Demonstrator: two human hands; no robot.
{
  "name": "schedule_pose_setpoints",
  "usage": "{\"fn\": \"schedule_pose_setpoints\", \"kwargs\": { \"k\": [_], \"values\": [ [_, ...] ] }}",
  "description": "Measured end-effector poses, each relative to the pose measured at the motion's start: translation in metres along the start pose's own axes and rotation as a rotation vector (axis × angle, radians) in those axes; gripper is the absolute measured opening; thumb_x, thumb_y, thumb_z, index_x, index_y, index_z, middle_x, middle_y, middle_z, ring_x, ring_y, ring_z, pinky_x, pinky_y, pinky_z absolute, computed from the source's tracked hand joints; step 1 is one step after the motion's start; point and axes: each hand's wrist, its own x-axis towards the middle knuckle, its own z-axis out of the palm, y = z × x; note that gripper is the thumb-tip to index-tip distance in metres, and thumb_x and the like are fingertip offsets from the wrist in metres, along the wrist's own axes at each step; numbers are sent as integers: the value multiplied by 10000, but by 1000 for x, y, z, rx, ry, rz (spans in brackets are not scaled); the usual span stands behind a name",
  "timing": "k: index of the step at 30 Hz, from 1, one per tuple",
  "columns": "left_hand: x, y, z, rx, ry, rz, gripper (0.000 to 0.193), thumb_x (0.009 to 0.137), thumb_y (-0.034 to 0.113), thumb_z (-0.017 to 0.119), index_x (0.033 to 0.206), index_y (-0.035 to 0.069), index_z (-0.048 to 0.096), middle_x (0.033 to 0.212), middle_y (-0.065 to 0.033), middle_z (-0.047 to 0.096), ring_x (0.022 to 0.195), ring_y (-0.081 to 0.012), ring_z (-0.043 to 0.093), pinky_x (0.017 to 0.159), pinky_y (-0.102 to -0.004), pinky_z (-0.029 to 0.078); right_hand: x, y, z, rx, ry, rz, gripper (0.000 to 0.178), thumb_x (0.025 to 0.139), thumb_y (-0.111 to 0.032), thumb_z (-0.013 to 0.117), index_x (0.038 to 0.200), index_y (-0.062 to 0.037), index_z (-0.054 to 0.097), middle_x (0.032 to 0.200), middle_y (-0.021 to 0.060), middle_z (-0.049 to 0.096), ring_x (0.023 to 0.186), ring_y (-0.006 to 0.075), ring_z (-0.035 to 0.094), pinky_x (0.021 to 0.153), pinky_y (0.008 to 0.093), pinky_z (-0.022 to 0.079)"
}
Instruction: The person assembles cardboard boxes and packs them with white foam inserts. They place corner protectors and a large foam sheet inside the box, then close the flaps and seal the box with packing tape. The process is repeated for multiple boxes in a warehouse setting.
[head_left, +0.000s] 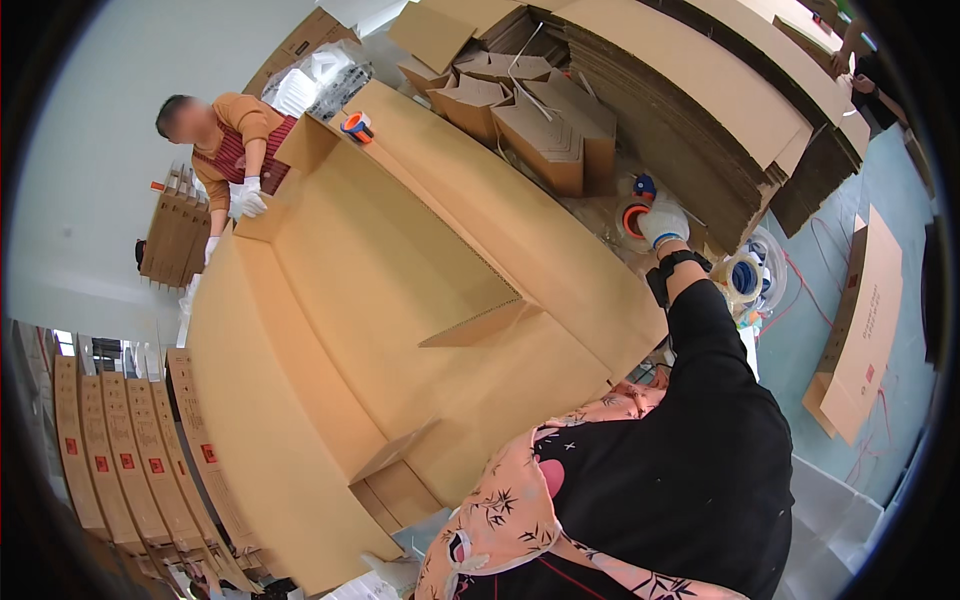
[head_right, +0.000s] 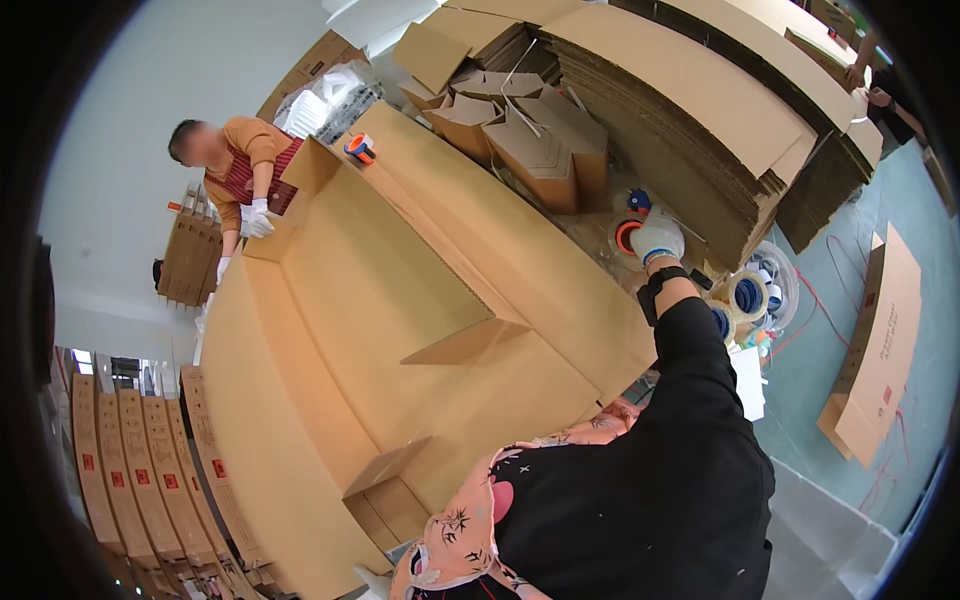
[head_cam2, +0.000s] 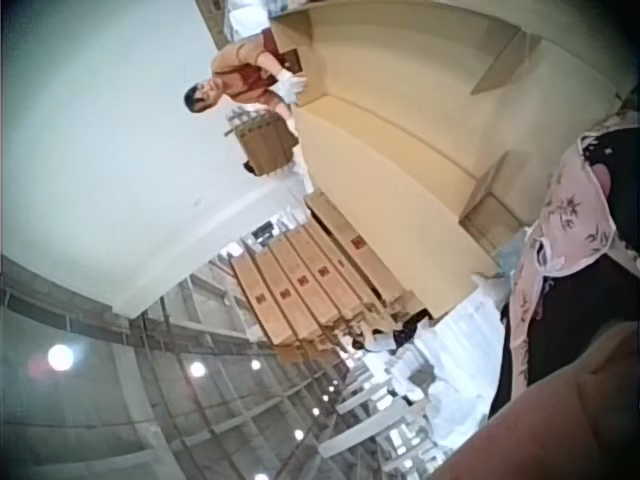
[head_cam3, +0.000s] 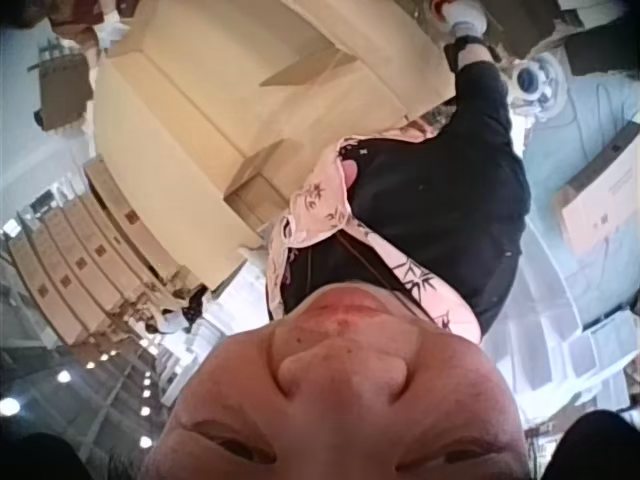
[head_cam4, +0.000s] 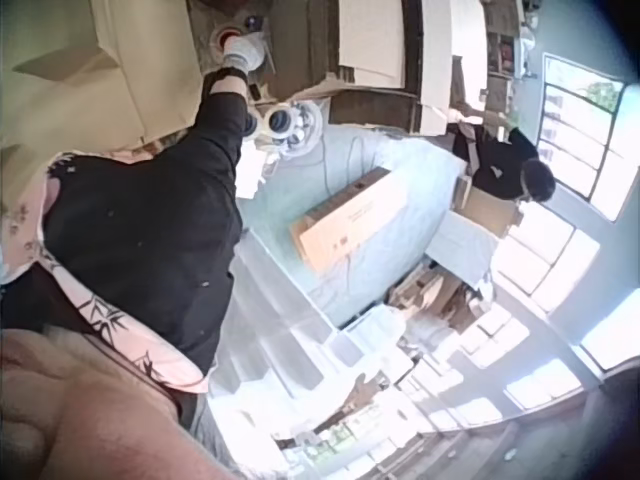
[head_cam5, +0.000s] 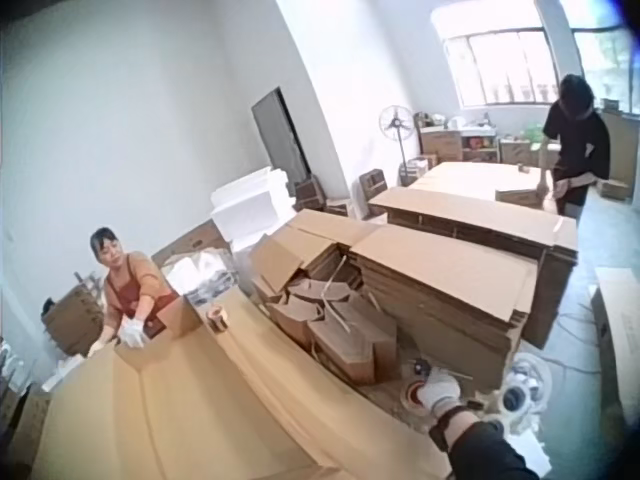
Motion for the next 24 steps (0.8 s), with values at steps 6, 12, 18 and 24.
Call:
{"fn": "schedule_pose_setpoints", "kwargs": {
  "k": [6,12,18,24],
  "values": [
    [-13,-8,17,-45,-17,-127,641,1019,439,486,1434,-49,460,1438,-258,514,1208,-417,551,1056,-472,435,-8,-61,-22,63,226,-448,593,830,-243,654,1383,-109,487,1229,171,595,1124,366,605,917,490,524],
    [-7,0,12,-41,35,-150,629,1035,427,463,1440,-54,453,1441,-250,516,1211,-401,551,1059,-461,433,-11,-106,-19,92,155,-579,539,845,-185,618,1368,-153,489,1117,161,617,1060,369,617,860,496,532],
    [3,3,13,-40,72,-168,617,1051,416,440,1446,-58,446,1445,-241,517,1214,-386,550,1061,-449,431,-12,-117,-31,-170,179,-629,314,886,-137,559,1196,-96,578,1078,124,626,1055,316,611,852,438,520],
    [25,26,6,-37,164,-90,605,1067,404,417,1452,-62,440,1448,-233,518,1217,-370,549,1063,-438,429,-19,-133,-48,-369,275,-872,195,875,-237,624,937,-109,758,1099,108,641,1156,309,540,1032,502,388]
  ]
}}
